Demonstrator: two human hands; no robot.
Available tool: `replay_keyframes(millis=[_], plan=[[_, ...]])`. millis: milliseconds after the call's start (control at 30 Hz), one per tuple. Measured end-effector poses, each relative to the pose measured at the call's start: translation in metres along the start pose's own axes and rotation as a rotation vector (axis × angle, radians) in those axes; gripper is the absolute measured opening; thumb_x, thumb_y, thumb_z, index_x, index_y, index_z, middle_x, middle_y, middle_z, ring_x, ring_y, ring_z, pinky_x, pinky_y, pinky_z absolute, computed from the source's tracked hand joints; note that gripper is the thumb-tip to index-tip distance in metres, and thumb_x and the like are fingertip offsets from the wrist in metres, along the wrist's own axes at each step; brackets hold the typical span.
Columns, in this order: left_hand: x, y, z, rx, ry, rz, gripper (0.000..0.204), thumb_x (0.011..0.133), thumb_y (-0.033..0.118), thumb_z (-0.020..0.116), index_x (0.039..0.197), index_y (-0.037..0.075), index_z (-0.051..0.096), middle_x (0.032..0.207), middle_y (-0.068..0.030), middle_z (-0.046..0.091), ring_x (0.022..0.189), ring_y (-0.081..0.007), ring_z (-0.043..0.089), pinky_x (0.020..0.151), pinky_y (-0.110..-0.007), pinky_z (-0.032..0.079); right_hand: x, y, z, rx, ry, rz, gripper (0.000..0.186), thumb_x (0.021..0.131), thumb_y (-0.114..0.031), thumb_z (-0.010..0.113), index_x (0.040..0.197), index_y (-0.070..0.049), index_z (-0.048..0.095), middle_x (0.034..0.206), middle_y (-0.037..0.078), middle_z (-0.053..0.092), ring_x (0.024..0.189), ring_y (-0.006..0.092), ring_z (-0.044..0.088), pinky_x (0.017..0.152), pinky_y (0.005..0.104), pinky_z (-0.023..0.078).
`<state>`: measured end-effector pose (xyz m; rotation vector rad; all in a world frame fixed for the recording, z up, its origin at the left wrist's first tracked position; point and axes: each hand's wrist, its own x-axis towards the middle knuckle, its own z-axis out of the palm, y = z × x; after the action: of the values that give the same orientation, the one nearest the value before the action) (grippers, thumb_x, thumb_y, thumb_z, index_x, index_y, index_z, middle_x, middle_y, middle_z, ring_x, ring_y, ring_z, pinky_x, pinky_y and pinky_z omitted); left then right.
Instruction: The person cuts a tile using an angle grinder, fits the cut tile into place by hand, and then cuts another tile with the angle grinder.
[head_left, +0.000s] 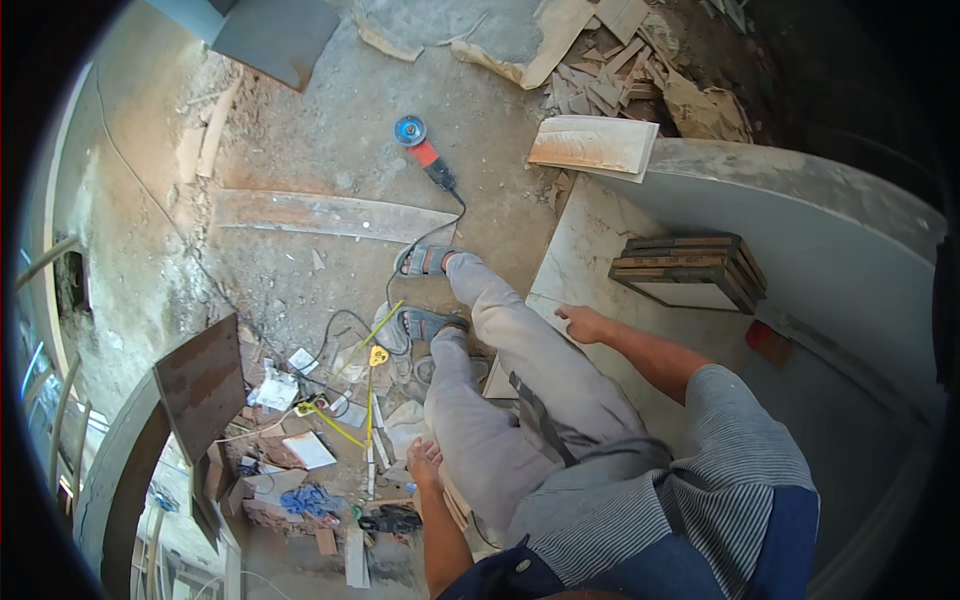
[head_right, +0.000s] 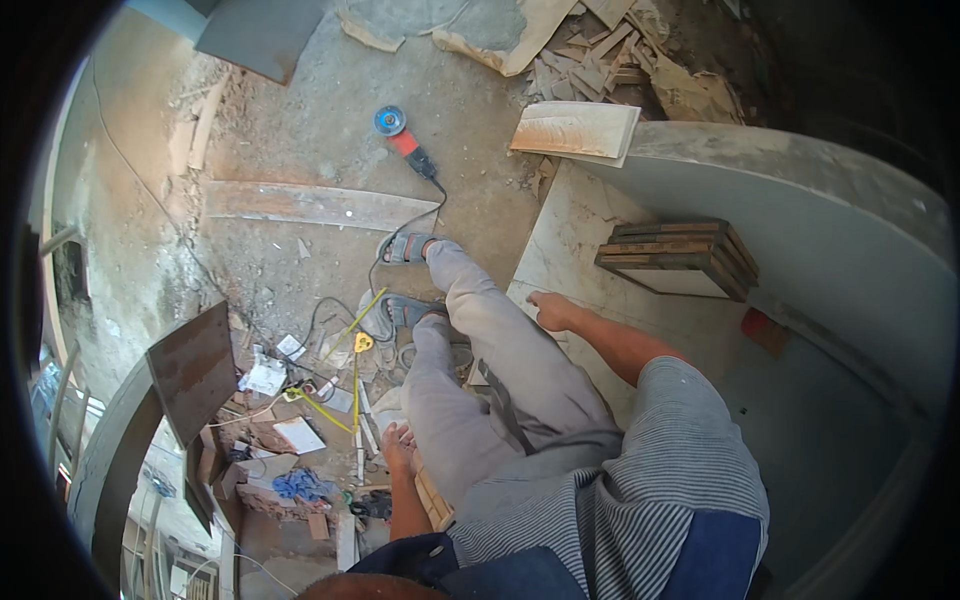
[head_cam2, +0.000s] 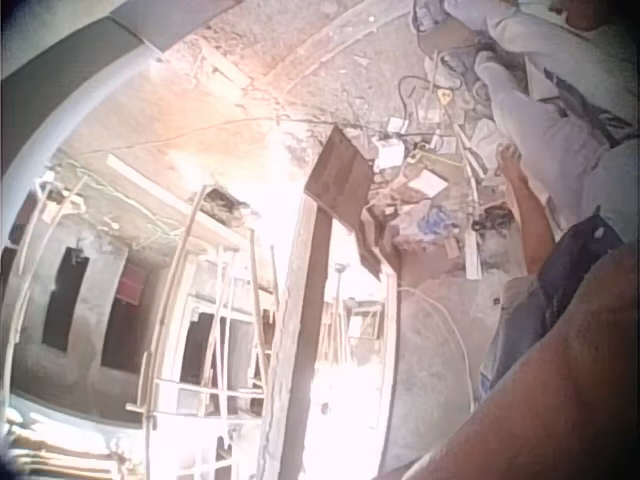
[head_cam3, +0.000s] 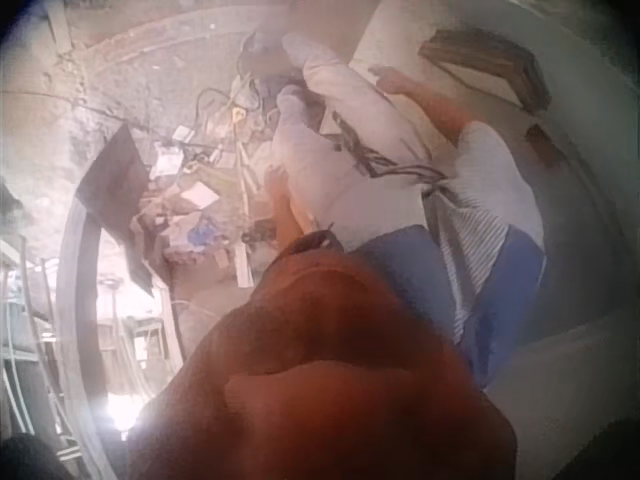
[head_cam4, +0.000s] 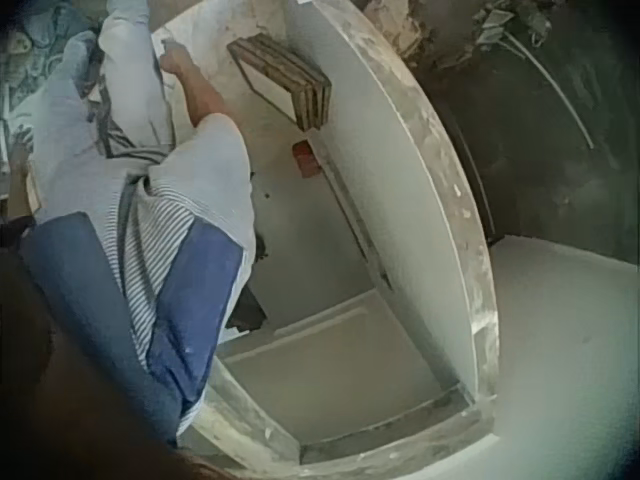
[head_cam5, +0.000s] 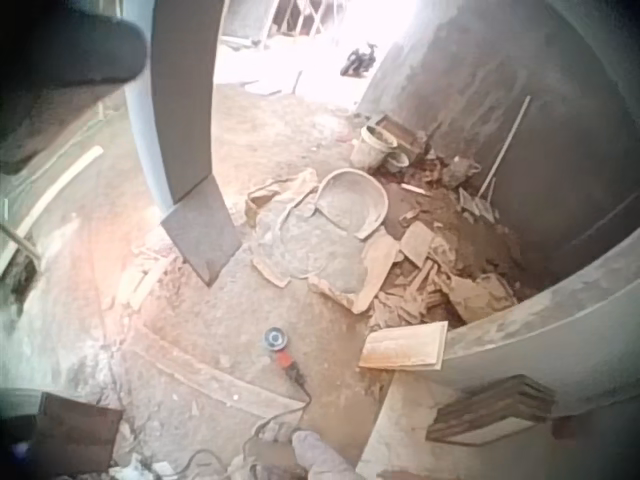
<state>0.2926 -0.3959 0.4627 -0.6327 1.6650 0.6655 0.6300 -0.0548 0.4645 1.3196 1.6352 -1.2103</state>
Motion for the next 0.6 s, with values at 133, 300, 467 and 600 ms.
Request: replay_keyframes(millis=[133,300,467,600], plan=[[-0.023,0.013,-0.028,0.027,-0.005,0.117,0.043,0.097,0.035,0.049,0.13,0.008,0.046,0.109,-0.01,0.058,0.09,-0.0232,0.058,0.075,-0.036,0.047,-0.052,-0.029,-0.004,0.233,0.145,-0.003,0.049,0.076,-0.018,0.057,0.12,0.003,0.058,0.112,0.024,0.064,0.109,0.0357,0.059,0.093,0.0399,0.046],[-0.053,0.046,-0.075,-0.108,0.011,0.303,0.044,0.095,0.038,0.052,0.127,0.009,0.047,0.111,-0.01,0.057,0.09,-0.0233,0.057,0.076,-0.036,0.047,-0.095,-0.059,-0.013,0.42,0.21,-0.039,0.049,0.075,-0.021,0.061,0.118,0.003,0.06,0.115,0.023,0.063,0.11,0.0355,0.059,0.093,0.0379,0.046],[-0.084,0.07,-0.12,-0.152,0.044,0.507,0.044,0.096,0.037,0.05,0.129,0.008,0.046,0.107,-0.0092,0.056,0.087,-0.0219,0.056,0.076,-0.036,0.047,-0.13,-0.065,0.005,0.482,0.322,-0.015,0.045,0.074,-0.022,0.062,0.111,0.002,0.063,0.103,0.023,0.067,0.098,0.0338,0.064,0.085,0.0388,0.049],[-0.093,0.07,-0.137,-0.199,0.038,0.545,0.04,0.096,0.036,0.049,0.121,0.005,0.05,0.101,-0.0084,0.058,0.084,-0.0201,0.057,0.075,-0.034,0.048,-0.139,-0.046,0.026,0.461,0.382,-0.049,0.041,0.073,-0.022,0.061,0.106,0.002,0.065,0.096,0.022,0.068,0.085,0.0327,0.067,0.074,0.0397,0.052]])
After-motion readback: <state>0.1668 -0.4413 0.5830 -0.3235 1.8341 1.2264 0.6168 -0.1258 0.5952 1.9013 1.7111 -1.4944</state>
